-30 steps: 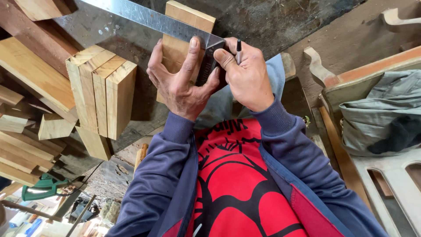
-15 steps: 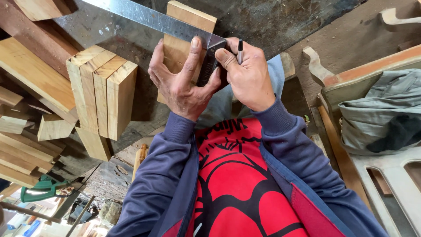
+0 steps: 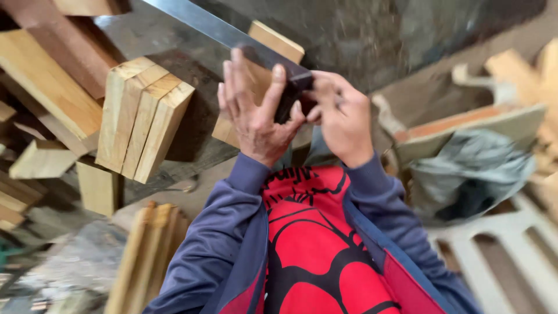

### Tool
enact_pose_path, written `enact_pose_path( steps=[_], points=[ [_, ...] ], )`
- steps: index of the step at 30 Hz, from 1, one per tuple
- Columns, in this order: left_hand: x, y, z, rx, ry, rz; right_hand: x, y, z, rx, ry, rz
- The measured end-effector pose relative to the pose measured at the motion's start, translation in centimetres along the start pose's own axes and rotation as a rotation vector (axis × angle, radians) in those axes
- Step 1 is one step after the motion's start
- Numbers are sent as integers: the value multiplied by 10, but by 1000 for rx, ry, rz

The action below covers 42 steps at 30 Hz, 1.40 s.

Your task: The person uses a metal ruler and a pen to measure and mark lines on small rectangular wooden blocks. They repeatedly position the ruler on different sides of the wood, draw lines, and then move the marked pieces aside to pick up new ones from a pile.

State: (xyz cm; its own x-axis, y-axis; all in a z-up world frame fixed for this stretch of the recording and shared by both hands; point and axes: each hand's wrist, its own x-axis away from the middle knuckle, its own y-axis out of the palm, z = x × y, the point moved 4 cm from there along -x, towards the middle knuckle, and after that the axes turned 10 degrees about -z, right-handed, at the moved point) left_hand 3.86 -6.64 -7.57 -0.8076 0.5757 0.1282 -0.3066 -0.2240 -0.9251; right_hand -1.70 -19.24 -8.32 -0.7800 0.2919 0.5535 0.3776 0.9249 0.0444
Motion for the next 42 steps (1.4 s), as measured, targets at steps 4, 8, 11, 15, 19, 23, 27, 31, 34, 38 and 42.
enact_pose_path(
  steps=[4,8,11,15,19,23,27,31,34,38,42],
  points=[
    [-5,-16,3,-22,6,95,13,-26,-51,369,-335,44],
    [-6,-9,2,42,6,154,-7,-28,-81,454,-359,15],
    [-6,-3,1,72,-35,254,-30,-7,-98,581,-476,-203],
    [-6,3,2,106,-87,286,-55,8,-96,618,-559,-377],
    [-5,-3,1,163,-134,247,-64,19,-104,719,-604,-476],
    [-4,-11,1,43,-182,130,-63,34,-105,957,-710,-547],
    [0,-7,4,-80,-237,109,-64,43,-103,957,-763,-639],
    [1,-10,4,-64,-262,104,-62,45,-105,1005,-795,-699],
    [1,-10,3,-67,-260,109,-60,45,-110,1026,-750,-715],
    [2,-10,3,-121,-258,104,-54,45,-120,1083,-696,-753],
    [4,-9,4,-121,-255,100,-46,41,-123,1105,-628,-789]
  ],
)
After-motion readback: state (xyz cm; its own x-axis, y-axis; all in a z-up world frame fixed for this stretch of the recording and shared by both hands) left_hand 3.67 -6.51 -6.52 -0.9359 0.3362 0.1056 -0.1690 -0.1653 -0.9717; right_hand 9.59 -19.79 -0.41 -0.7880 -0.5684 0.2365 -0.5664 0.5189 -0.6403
